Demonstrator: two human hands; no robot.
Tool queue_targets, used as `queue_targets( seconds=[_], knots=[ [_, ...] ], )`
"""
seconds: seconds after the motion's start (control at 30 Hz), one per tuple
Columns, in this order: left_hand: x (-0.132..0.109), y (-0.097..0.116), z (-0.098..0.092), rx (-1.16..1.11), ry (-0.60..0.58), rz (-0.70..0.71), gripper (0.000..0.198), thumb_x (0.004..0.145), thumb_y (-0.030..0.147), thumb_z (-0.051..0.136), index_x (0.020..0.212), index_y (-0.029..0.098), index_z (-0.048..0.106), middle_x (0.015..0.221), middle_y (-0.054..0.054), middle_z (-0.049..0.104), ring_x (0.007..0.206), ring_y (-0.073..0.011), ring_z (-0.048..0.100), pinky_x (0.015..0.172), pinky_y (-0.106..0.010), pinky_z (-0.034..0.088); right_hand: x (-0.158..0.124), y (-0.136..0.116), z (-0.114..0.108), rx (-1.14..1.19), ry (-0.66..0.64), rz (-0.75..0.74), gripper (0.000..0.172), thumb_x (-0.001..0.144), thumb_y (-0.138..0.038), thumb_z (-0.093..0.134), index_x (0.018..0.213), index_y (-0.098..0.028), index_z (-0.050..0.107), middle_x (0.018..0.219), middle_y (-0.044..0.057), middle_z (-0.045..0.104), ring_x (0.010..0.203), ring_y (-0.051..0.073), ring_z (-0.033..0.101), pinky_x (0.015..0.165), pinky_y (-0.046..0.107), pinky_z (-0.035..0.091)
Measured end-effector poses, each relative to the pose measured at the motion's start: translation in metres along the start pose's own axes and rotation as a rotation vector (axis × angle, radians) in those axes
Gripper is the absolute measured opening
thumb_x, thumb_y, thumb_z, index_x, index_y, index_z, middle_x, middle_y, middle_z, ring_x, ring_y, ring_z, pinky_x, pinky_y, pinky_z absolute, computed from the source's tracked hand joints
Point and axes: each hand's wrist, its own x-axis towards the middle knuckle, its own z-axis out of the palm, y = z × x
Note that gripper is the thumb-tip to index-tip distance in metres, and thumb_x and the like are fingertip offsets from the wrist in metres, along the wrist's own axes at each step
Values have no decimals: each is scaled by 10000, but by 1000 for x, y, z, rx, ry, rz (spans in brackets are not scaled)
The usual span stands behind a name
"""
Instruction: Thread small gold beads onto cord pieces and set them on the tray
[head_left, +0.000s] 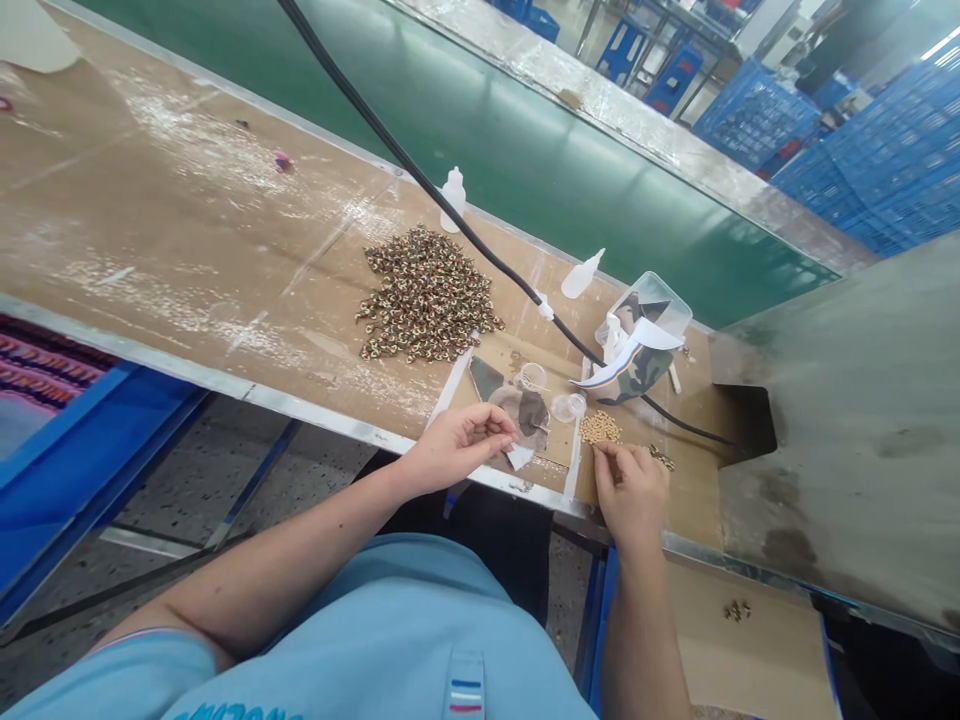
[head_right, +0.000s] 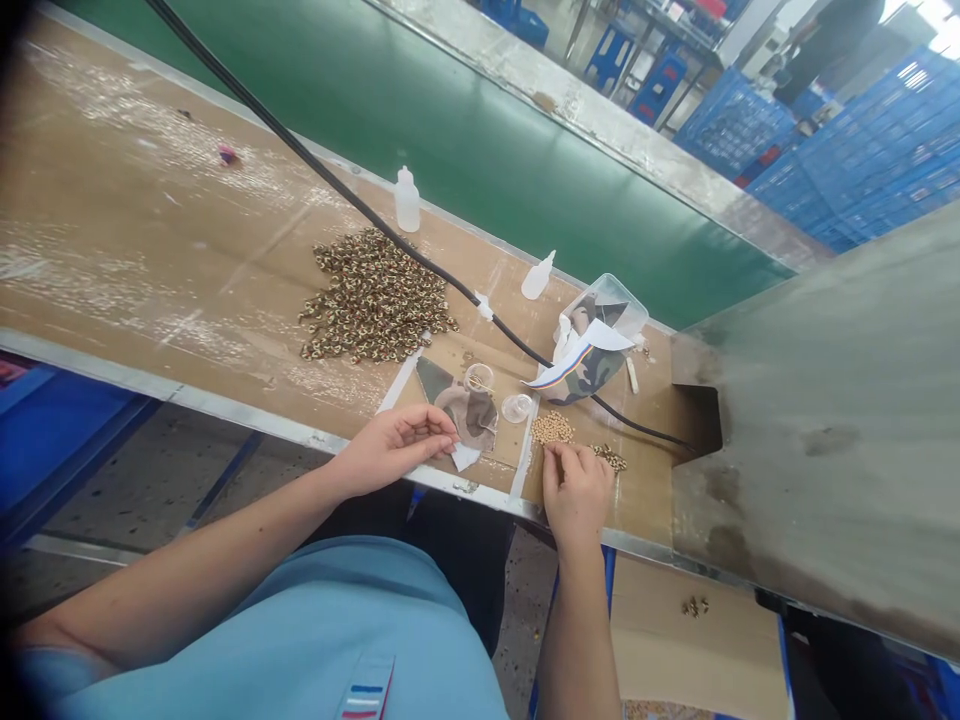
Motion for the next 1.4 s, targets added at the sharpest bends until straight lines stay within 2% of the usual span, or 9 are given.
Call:
queue_targets(
  seconds=[0.2, 0.33, 0.43, 0.53, 0.67, 0.83, 0.97, 1.23, 1.4],
  knots=[
    [1, 2, -1, -61, 20, -38, 140, 755, 244, 631, 823, 128, 592, 725, -15, 644, 722, -88, 621, 710, -207, 513, 3, -6, -4, 86, 14, 33, 253, 907, -333, 479, 790, -177, 641, 746, 38, 617, 705, 148, 547, 693, 289, 374],
    [4, 6, 5, -96, 30, -98, 127, 749, 228, 636, 808, 119, 608, 647, 3, 625, 594, -67, 585, 606, -184, 499, 9, -34, -7, 394, 58, 149, 192, 872, -324, 535, 795, -180, 635, 755, 29, 609, 697, 135, 552, 644, 263, 409],
    [7, 6, 11, -113, 9, -140, 105, 764, 202, 616, 815, 110, 622, 572, 24, 593, 486, -41, 523, 518, -158, 456, 13, -59, -3, 625, 2, 198, 194, 860, -336, 548, 781, -179, 629, 744, 24, 603, 685, 133, 546, 624, 261, 420],
    [10, 3, 15, -125, -13, -135, 115, 777, 202, 610, 824, 101, 638, 546, 25, 578, 467, -36, 506, 479, -145, 428, 16, -76, 6, 756, -58, 204, 188, 857, -335, 554, 802, -173, 631, 761, 28, 603, 689, 130, 544, 614, 259, 425],
    [11, -1, 16, -154, -9, -132, 145, 769, 233, 631, 812, 95, 628, 553, 17, 581, 514, -55, 544, 496, -152, 440, 17, -83, 15, 717, -5, 133, 154, 856, -302, 566, 808, -176, 641, 762, 25, 598, 697, 126, 549, 618, 256, 434],
    [7, -2, 17, -140, 33, -82, 145, 748, 245, 654, 758, 106, 613, 558, 19, 571, 540, -70, 560, 514, -168, 442, 14, -84, 15, 606, 93, 77, 126, 858, -269, 571, 843, -181, 659, 793, 30, 596, 618, 99, 514, 563, 239, 437],
    [7, -4, 17, -103, 43, -65, 149, 751, 247, 646, 758, 101, 615, 566, 13, 578, 532, -68, 555, 514, -172, 440, 14, -84, 15, 568, 89, 48, 142, 871, -271, 552, 843, -183, 660, 801, 36, 597, 641, 102, 534, 573, 240, 461],
    [11, -7, 15, -217, 32, -102, 200, 746, 286, 657, 783, 101, 590, 562, 8, 588, 520, -67, 561, 476, -160, 428, 15, -86, 16, 557, 156, 3, 96, 853, -216, 581, 868, -191, 673, 829, 38, 593, 688, 106, 574, 593, 237, 484],
    [10, -4, 16, -220, 47, -104, 225, 717, 296, 691, 773, 103, 591, 554, 12, 589, 508, -59, 553, 469, -154, 415, 12, -87, 16, 592, 160, 33, 84, 843, -196, 593, 876, -188, 670, 835, 33, 595, 672, 95, 563, 592, 230, 474]
  ],
)
